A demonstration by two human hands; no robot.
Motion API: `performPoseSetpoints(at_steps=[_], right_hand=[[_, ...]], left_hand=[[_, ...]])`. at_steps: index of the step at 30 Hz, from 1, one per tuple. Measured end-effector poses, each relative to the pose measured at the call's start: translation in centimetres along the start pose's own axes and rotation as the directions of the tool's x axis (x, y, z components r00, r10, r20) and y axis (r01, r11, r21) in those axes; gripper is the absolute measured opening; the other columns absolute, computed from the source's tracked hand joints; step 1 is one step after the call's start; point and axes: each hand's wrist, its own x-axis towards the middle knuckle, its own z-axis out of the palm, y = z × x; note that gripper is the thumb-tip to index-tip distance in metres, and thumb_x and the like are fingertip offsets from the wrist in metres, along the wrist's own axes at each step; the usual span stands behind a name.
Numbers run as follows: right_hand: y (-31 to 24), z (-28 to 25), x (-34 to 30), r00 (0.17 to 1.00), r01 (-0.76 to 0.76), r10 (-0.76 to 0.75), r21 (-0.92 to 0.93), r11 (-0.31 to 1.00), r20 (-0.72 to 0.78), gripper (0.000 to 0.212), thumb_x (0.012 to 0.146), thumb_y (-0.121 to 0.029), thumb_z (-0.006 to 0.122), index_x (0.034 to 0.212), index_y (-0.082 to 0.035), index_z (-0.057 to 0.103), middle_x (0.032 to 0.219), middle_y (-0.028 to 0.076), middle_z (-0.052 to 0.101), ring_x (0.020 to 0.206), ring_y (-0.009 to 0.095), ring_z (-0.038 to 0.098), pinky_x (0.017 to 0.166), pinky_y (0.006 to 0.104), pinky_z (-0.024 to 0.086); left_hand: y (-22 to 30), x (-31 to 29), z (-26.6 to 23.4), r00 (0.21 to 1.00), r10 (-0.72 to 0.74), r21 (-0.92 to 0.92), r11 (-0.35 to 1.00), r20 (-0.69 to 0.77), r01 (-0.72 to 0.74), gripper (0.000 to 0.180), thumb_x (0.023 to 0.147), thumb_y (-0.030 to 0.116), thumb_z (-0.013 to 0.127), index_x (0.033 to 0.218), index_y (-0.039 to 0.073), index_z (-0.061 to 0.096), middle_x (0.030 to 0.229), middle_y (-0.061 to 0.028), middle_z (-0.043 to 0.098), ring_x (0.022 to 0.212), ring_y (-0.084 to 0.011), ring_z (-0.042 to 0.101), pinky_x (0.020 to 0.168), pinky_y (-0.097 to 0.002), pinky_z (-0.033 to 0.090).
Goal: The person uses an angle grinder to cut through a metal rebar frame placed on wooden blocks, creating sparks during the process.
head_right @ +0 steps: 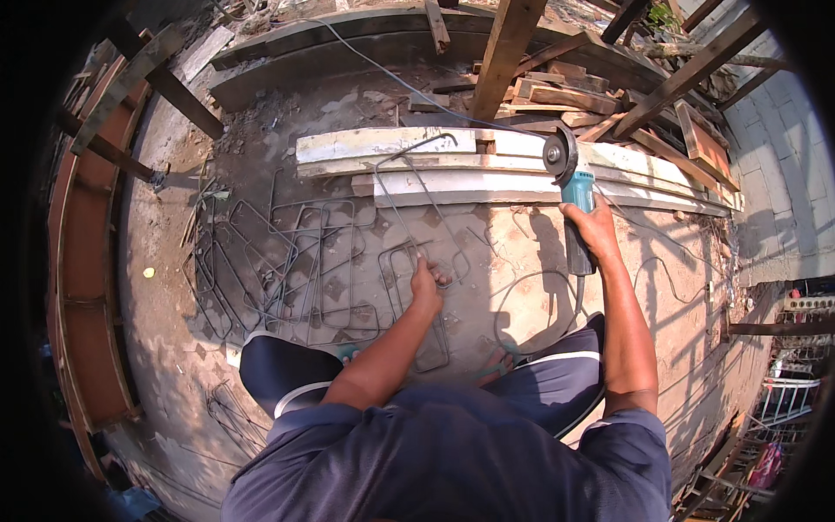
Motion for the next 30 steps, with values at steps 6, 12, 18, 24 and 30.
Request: performPoseSetpoints(at_steps=[6, 12, 18, 24, 30], right_hand=[[-0.3, 7.1, 3.4, 0.97, 0.194, -0.141, -0.284, 0.939, 0.196, 0.074, 0.072, -0.039, 0.082, 0.128, 0.005, 0.059, 0.109, 0.022, 0.071, 0.097, 0.031, 0.069, 0.09, 0.038, 0.053], [0.0, 14.5, 8.3, 0.936, 0.288, -0.177, -0.374, 0.882, 0.303, 0.082, 0.069, -0.048, 0.08, 0.129, 0.003, 0.058, 0.113, 0.03, 0.069, 0.107, 0.042, 0.068, 0.094, 0.0432, 0.052], [-2.9, 19.0, 11.4, 0.939, 0.257, -0.103, -0.465, 0.847, 0.329, 0.079, 0.069, -0.047, 0.079, 0.128, 0.003, 0.058, 0.112, 0.03, 0.07, 0.107, 0.042, 0.068, 0.093, 0.044, 0.053], [-3.8, 21.0, 12.6, 0.924, 0.308, -0.155, -0.443, 0.842, 0.349, 0.079, 0.071, -0.049, 0.078, 0.125, 0.005, 0.059, 0.115, 0.032, 0.068, 0.109, 0.043, 0.068, 0.095, 0.0452, 0.052], [-3.6, 21.7, 13.2, 0.92, 0.342, -0.187, -0.471, 0.813, 0.344, 0.079, 0.071, -0.049, 0.078, 0.125, 0.006, 0.059, 0.115, 0.032, 0.068, 0.109, 0.043, 0.067, 0.095, 0.0446, 0.052]], left_hand=[[-1.0, 0.6, -0.4, 0.998, 0.021, -0.025, 0.999, 0.054, -0.02, 0.05, 0.106, 0.053, 0.046, 0.098, 0.004, 0.054, 0.065, -0.0011, 0.042, 0.057, -0.0174, 0.046, 0.063, -0.0379, 0.05], [-1.1, 0.5, 0.3, 0.995, -0.032, -0.1, 0.994, 0.092, 0.041, 0.051, 0.106, 0.054, 0.047, 0.093, 0.005, 0.055, 0.064, -0.001, 0.045, 0.057, -0.0177, 0.05, 0.061, -0.0361, 0.052], [-1.6, 0.6, 0.4, 0.992, -0.053, -0.13, 0.989, 0.117, 0.068, 0.044, 0.108, 0.046, 0.047, 0.094, 0.005, 0.054, 0.068, -0.004, 0.048, 0.061, -0.0192, 0.052, 0.065, -0.0366, 0.053], [-2.1, 0.8, 0.2, 0.993, -0.05, -0.115, 0.991, 0.105, 0.062, 0.045, 0.108, 0.046, 0.047, 0.098, 0.003, 0.054, 0.07, -0.0036, 0.048, 0.062, -0.0186, 0.052, 0.066, -0.0366, 0.054], [-2.0, 0.2, 0.6, 0.991, -0.045, -0.127, 0.99, 0.126, 0.061, 0.046, 0.108, 0.048, 0.048, 0.102, 0.002, 0.052, 0.072, -0.0037, 0.048, 0.064, -0.0178, 0.051, 0.067, -0.0365, 0.054]])
